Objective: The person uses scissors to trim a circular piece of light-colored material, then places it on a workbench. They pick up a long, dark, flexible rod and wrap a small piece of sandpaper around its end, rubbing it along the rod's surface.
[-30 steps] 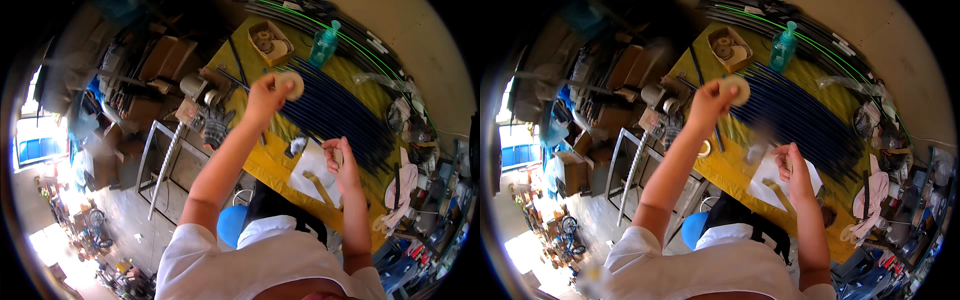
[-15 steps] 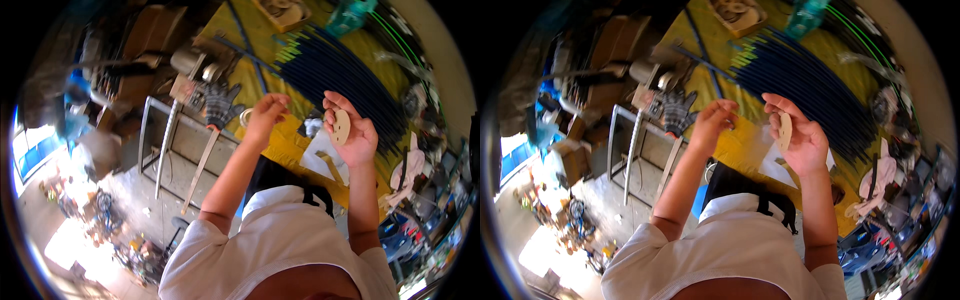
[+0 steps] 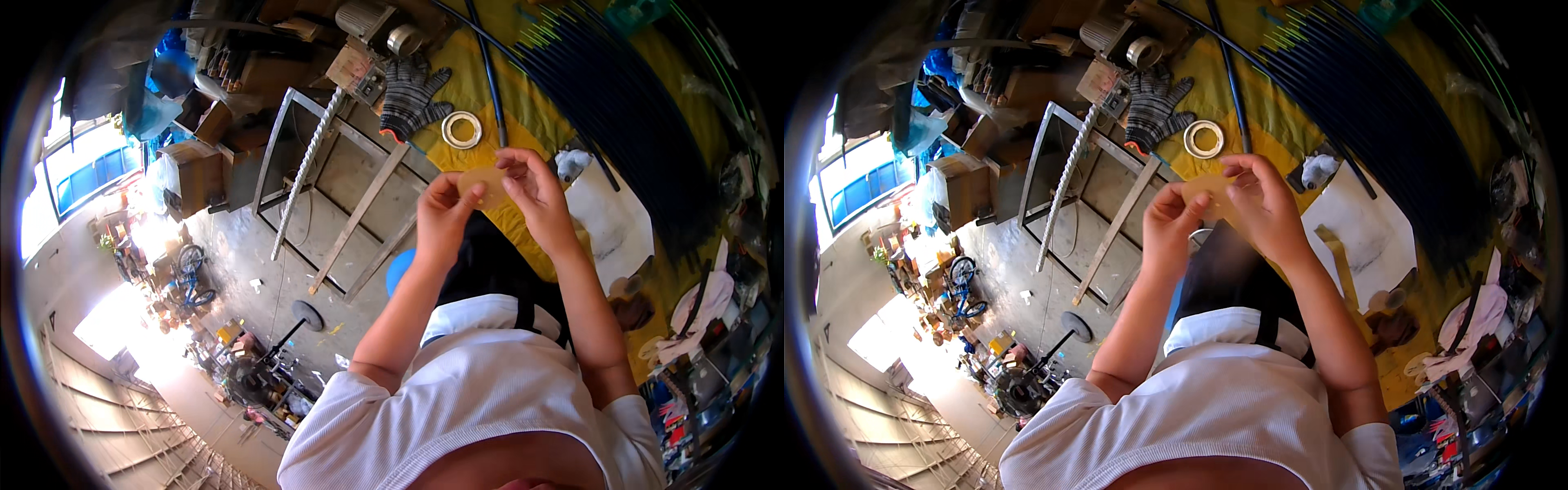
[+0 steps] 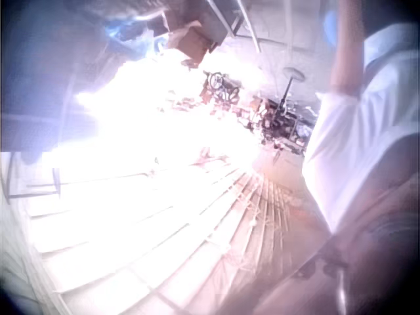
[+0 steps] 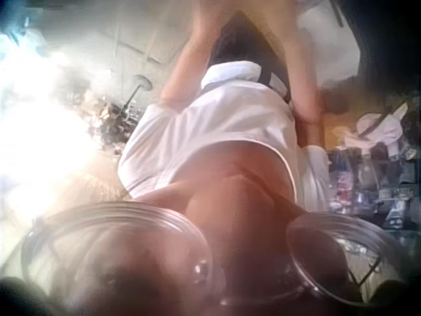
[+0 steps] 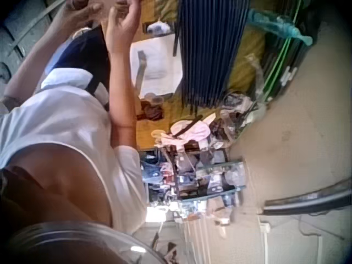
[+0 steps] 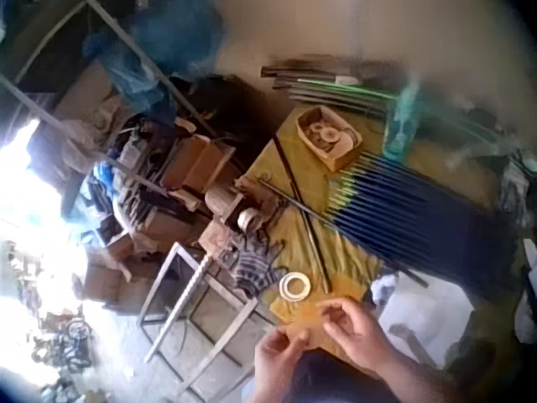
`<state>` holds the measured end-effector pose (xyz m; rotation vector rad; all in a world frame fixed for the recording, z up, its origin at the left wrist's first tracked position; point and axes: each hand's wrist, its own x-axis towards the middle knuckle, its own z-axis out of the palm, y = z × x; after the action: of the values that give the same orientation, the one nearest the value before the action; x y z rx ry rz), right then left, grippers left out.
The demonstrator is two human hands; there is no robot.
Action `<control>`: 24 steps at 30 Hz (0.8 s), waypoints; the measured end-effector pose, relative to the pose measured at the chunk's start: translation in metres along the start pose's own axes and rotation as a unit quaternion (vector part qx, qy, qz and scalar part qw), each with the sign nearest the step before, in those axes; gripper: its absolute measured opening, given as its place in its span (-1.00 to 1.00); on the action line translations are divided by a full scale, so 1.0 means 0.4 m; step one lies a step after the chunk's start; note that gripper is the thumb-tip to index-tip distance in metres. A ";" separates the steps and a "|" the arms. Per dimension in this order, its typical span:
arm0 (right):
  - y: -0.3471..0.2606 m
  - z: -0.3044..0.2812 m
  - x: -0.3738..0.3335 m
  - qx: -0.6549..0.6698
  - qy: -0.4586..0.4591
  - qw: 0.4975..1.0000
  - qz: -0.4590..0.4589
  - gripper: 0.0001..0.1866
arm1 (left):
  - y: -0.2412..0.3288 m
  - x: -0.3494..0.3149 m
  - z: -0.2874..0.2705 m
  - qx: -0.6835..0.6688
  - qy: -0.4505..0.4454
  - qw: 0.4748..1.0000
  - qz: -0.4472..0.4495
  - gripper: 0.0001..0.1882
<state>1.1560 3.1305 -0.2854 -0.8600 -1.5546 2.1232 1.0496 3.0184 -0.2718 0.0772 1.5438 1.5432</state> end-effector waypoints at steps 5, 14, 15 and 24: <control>0.095 0.044 0.061 -0.435 0.086 0.890 -0.101 -0.31 | 0.002 0.051 -0.098 0.074 0.087 0.993 0.018 -0.86; 0.257 0.123 0.242 -0.552 0.097 0.827 -0.050 -0.19 | 0.008 0.278 -0.158 0.078 0.014 0.994 -0.071 -0.88; 0.258 0.123 0.244 -0.518 0.109 0.847 -0.051 -0.20 | 0.001 0.304 -0.165 0.088 0.001 0.992 -0.094 -0.88; 0.148 0.124 0.247 -0.343 0.186 0.918 -0.074 -0.08 | 0.006 0.382 -0.136 0.280 -0.043 0.958 -0.041 -0.78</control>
<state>1.0527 3.1366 -0.3567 -1.2232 -2.0775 1.1918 0.9270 3.0720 -0.3638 0.3908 1.8459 0.9860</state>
